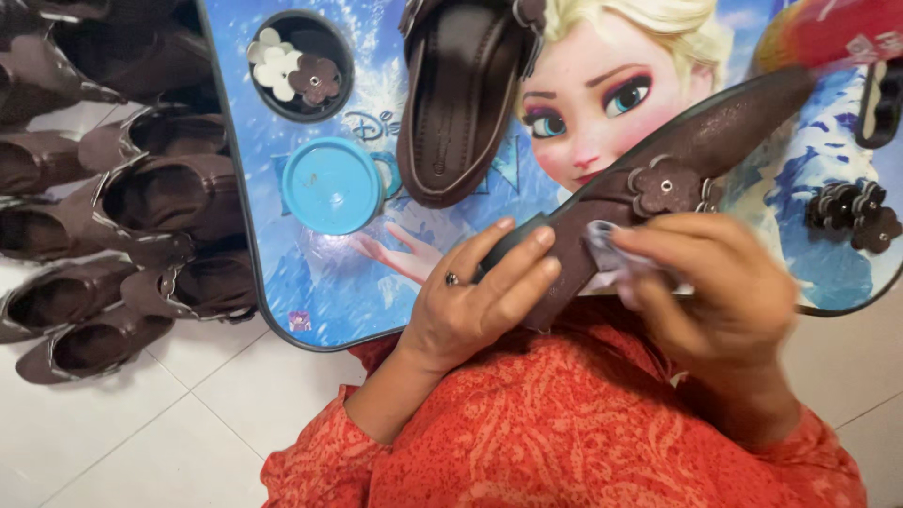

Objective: The person wipes the exterior and interior of brown children's shoes using a white cloth. They handle one shoe at a time, turning it over to clean different sides, then place it back on the floor among other shoes.

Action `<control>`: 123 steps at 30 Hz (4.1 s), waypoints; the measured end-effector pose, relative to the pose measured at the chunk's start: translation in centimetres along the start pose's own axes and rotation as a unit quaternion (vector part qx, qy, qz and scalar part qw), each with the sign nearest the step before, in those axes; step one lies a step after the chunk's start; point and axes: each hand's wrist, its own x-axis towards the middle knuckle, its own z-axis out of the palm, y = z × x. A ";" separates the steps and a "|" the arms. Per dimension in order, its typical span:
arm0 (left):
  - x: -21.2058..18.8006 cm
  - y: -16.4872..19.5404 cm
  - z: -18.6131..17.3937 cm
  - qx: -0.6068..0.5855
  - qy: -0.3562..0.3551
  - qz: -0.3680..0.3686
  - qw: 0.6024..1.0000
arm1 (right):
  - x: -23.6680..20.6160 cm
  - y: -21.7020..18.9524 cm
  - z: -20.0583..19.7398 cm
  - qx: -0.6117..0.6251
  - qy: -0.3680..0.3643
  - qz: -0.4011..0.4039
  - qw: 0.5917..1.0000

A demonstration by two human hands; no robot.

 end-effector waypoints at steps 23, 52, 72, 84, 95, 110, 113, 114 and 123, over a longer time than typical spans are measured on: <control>12.9 10.4 11.7 0.119 -0.003 0.149 0.982 | 1.4 11.6 -19.2 -0.133 0.103 -0.085 0.982; 19.2 16.2 11.2 -0.038 -0.037 -0.083 0.995 | 5.2 21.8 -29.6 0.016 0.289 0.075 0.954; 23.3 17.4 12.1 -0.102 -0.005 -0.181 0.978 | 11.3 17.2 -30.1 -0.161 0.168 -0.033 0.972; 21.9 16.1 6.1 -0.048 -0.034 -0.056 0.997 | 9.9 14.8 -26.4 -0.195 0.204 -0.075 0.956; 23.5 12.4 0.9 0.083 -0.085 0.170 0.978 | 8.4 13.8 -22.8 -0.211 0.208 -0.147 0.944; 30.0 12.6 5.0 0.195 0.042 -0.165 0.966 | 11.9 15.0 -25.3 -0.157 0.158 -0.115 0.968; 29.3 12.3 4.9 0.142 0.017 -0.181 0.973 | 12.1 13.3 -25.8 -0.083 0.127 -0.103 0.983; 28.9 12.2 4.7 0.129 0.023 -0.182 0.974 | 12.3 12.6 -26.2 -0.062 0.113 -0.103 0.986; 27.2 12.5 4.8 0.117 0.024 -0.180 0.976 | 17.5 7.6 -27.4 0.054 0.008 -0.096 0.994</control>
